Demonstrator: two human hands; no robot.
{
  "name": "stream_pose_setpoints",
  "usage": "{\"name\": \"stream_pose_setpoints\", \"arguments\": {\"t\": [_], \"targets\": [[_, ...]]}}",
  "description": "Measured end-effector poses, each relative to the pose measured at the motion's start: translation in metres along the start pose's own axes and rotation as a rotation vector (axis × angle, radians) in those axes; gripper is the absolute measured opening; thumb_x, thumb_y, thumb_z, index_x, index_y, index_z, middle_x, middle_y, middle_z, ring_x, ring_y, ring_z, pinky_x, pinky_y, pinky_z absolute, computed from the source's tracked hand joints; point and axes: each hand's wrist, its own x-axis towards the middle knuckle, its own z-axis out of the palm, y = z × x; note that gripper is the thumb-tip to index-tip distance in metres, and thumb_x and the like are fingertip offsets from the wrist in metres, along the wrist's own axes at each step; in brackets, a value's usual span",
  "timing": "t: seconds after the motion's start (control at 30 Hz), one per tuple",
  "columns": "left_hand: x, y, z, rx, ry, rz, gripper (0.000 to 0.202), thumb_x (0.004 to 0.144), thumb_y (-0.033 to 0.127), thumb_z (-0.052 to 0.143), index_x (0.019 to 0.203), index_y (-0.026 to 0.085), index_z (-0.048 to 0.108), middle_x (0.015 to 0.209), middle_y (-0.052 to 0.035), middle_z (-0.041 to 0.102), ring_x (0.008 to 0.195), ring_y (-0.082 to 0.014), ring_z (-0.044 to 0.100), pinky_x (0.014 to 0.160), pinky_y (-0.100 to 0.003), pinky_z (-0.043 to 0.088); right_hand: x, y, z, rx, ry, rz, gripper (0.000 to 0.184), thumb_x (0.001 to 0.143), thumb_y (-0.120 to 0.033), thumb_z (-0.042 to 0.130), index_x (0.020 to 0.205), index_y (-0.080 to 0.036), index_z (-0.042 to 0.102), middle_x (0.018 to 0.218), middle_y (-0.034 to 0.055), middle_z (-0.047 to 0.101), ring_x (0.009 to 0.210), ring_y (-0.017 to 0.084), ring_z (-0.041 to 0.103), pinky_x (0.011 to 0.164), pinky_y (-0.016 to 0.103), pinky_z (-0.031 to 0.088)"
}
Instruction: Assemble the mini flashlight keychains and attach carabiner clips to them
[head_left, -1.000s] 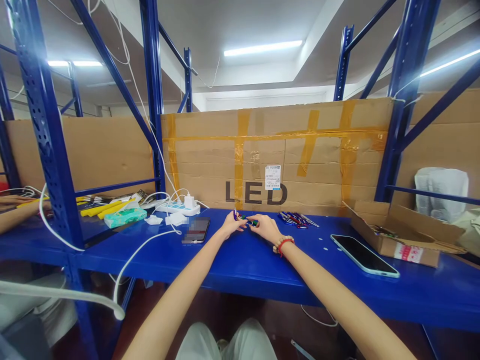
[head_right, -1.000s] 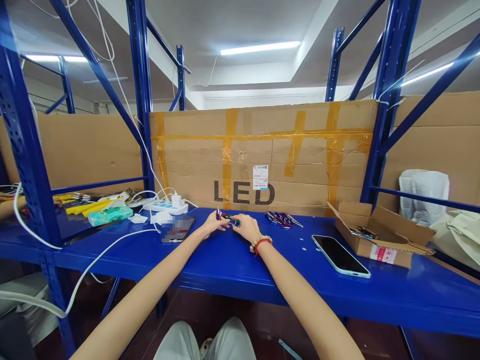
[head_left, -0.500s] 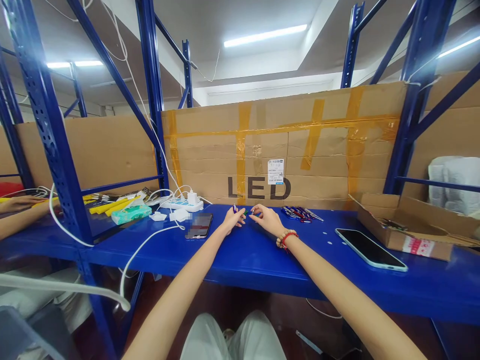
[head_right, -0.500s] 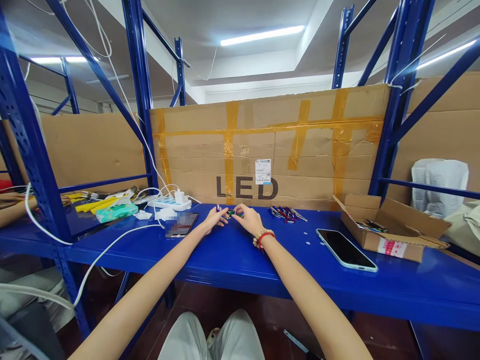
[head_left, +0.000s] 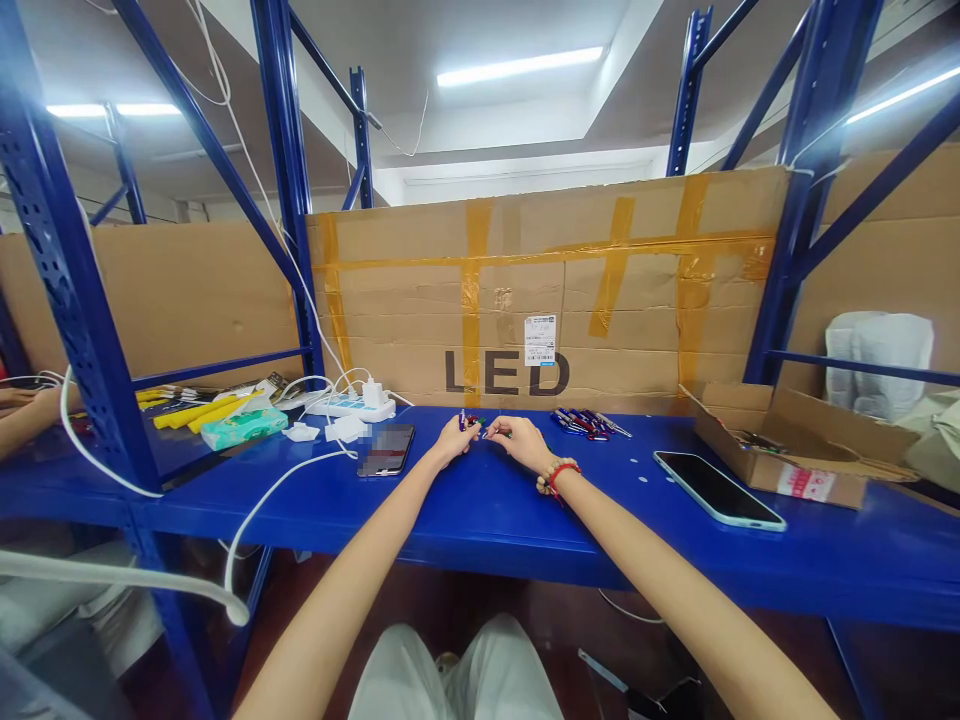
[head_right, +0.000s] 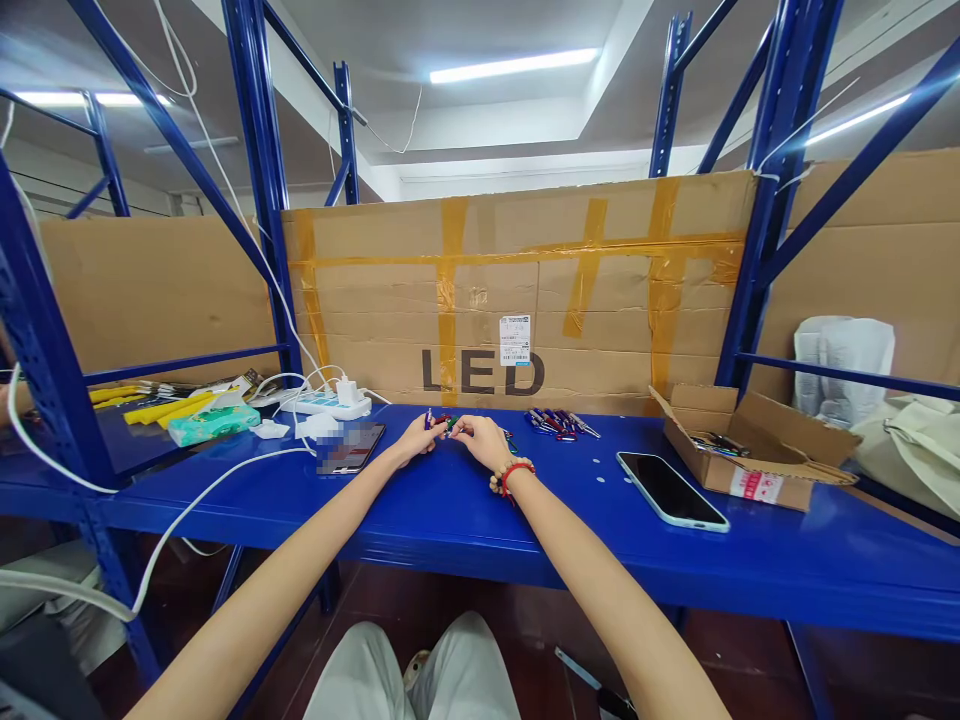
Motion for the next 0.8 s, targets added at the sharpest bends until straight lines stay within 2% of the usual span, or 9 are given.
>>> {"name": "stream_pose_setpoints", "arguments": {"t": [0.2, 0.33, 0.43, 0.63, 0.8], "targets": [[-0.001, -0.002, -0.004, 0.198, 0.021, 0.074, 0.024, 0.089, 0.031, 0.05, 0.101, 0.012, 0.056, 0.088, -0.0037, 0.061, 0.073, -0.0123, 0.059, 0.066, -0.03, 0.051, 0.0, 0.0, 0.001, -0.028, -0.031, 0.034, 0.017, 0.081, -0.015, 0.049, 0.086, -0.021, 0.065, 0.084, -0.0006, 0.071, 0.074, 0.014, 0.066, 0.071, 0.025, 0.048], [-0.005, -0.002, -0.007, 0.35, 0.005, 0.128, 0.025, 0.087, 0.031, 0.052, 0.104, 0.013, 0.056, 0.097, -0.0056, 0.06, 0.086, -0.0167, 0.058, 0.077, -0.037, 0.049, 0.001, 0.001, 0.004, -0.035, -0.064, 0.058, 0.023, 0.084, -0.016, 0.047, 0.097, -0.021, 0.064, 0.092, 0.0004, 0.071, 0.068, 0.012, 0.067, 0.07, 0.024, 0.05], [-0.009, 0.0, -0.008, 0.435, -0.016, 0.157, 0.026, 0.087, 0.032, 0.051, 0.106, 0.014, 0.055, 0.098, -0.0059, 0.059, 0.088, -0.0175, 0.058, 0.08, -0.039, 0.047, 0.001, 0.002, 0.004, -0.058, -0.083, 0.071, 0.023, 0.084, -0.019, 0.05, 0.101, -0.021, 0.065, 0.091, 0.0015, 0.071, 0.068, 0.012, 0.067, 0.071, 0.025, 0.051], [-0.013, 0.005, -0.009, 0.55, -0.065, 0.193, 0.029, 0.088, 0.034, 0.049, 0.109, 0.014, 0.053, 0.101, -0.0067, 0.059, 0.09, -0.0184, 0.058, 0.081, -0.04, 0.047, 0.001, 0.003, 0.003, -0.135, -0.112, 0.064, 0.024, 0.079, -0.021, 0.058, 0.1, -0.021, 0.067, 0.088, 0.0019, 0.072, 0.081, 0.015, 0.066, 0.074, 0.025, 0.05], [-0.015, 0.006, -0.009, 0.596, -0.074, 0.221, 0.03, 0.089, 0.034, 0.048, 0.111, 0.014, 0.053, 0.103, -0.0073, 0.059, 0.092, -0.0189, 0.058, 0.082, -0.041, 0.047, 0.0, -0.001, 0.0, -0.217, -0.149, 0.05, 0.023, 0.077, -0.024, 0.059, 0.099, -0.023, 0.068, 0.089, 0.0011, 0.071, 0.079, 0.016, 0.065, 0.069, 0.026, 0.048]]}}
